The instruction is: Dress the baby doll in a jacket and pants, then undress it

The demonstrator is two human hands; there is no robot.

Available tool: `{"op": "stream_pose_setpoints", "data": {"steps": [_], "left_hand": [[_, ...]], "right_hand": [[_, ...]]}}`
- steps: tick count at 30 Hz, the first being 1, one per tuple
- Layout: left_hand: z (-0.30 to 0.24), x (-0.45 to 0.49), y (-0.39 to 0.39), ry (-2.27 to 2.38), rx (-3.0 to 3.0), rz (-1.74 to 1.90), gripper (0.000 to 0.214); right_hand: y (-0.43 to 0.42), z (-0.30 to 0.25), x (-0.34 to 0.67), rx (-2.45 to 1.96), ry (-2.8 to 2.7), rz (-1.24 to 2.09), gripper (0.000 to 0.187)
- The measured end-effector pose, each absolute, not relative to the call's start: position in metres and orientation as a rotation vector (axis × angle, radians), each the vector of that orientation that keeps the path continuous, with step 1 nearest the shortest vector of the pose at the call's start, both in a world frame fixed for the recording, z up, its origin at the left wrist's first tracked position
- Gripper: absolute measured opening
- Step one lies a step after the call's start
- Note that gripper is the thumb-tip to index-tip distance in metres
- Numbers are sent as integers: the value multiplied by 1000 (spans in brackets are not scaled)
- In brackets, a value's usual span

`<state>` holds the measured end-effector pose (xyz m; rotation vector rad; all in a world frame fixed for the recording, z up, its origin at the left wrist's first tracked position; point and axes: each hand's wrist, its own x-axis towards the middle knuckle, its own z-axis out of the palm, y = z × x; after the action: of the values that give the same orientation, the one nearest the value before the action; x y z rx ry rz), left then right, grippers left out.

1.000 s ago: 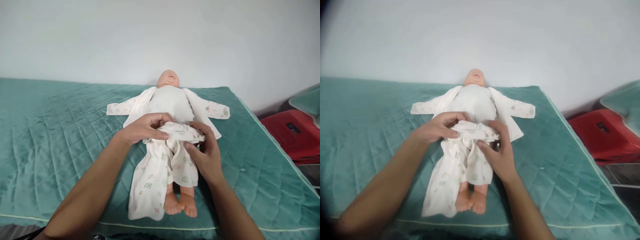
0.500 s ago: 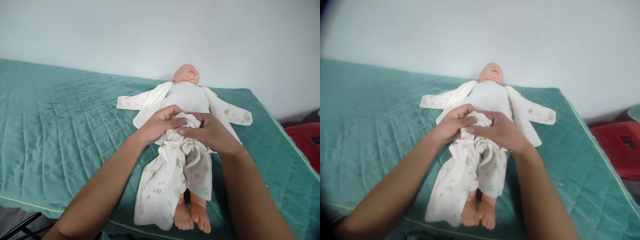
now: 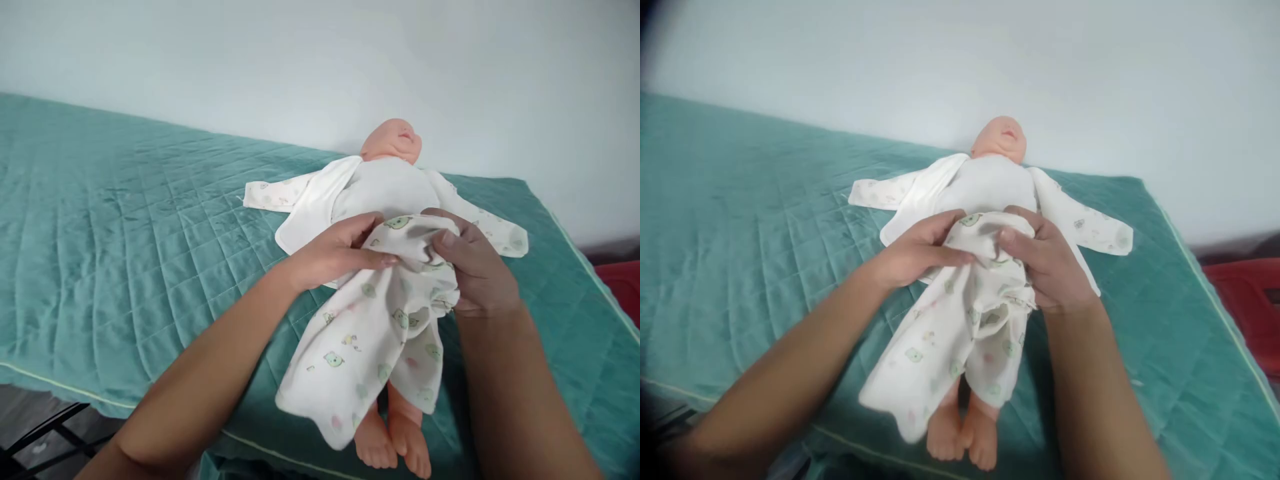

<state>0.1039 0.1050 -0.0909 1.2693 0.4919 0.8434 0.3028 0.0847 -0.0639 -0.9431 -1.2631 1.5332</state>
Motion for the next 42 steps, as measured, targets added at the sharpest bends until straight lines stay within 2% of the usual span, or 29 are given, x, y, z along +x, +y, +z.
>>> {"op": "stream_pose_setpoints", "data": {"steps": [6,10,16,21,24,29,35,42], "left_hand": [[-100,110,104,433,1101,1034,18],[-99,112,102,488,1143,1010,24],[-80,110,95,664,1450,953,30],[-76,103,96,593,1481,694,36],[-84,101,98,568,1350,658,37],[-99,104,101,467,1085,822,41],[-102,105,103,481,1118,880,38],[-90,102,103,494,1219,769,34]], "right_hand": [[75,-51,304,-1230,-1698,1566,36],[70,-46,302,-1374,-1825,1549,27],[71,-67,305,-1092,-1306,1544,22],[72,-70,300,-978,-1203,1566,20],[70,-67,298,-962,-1229,1572,21],[68,-59,305,-1117,-1544,1602,22],[64,-50,307,-1276,-1869,1623,42],[68,-64,320,-1038,-1746,1673,30]]}}
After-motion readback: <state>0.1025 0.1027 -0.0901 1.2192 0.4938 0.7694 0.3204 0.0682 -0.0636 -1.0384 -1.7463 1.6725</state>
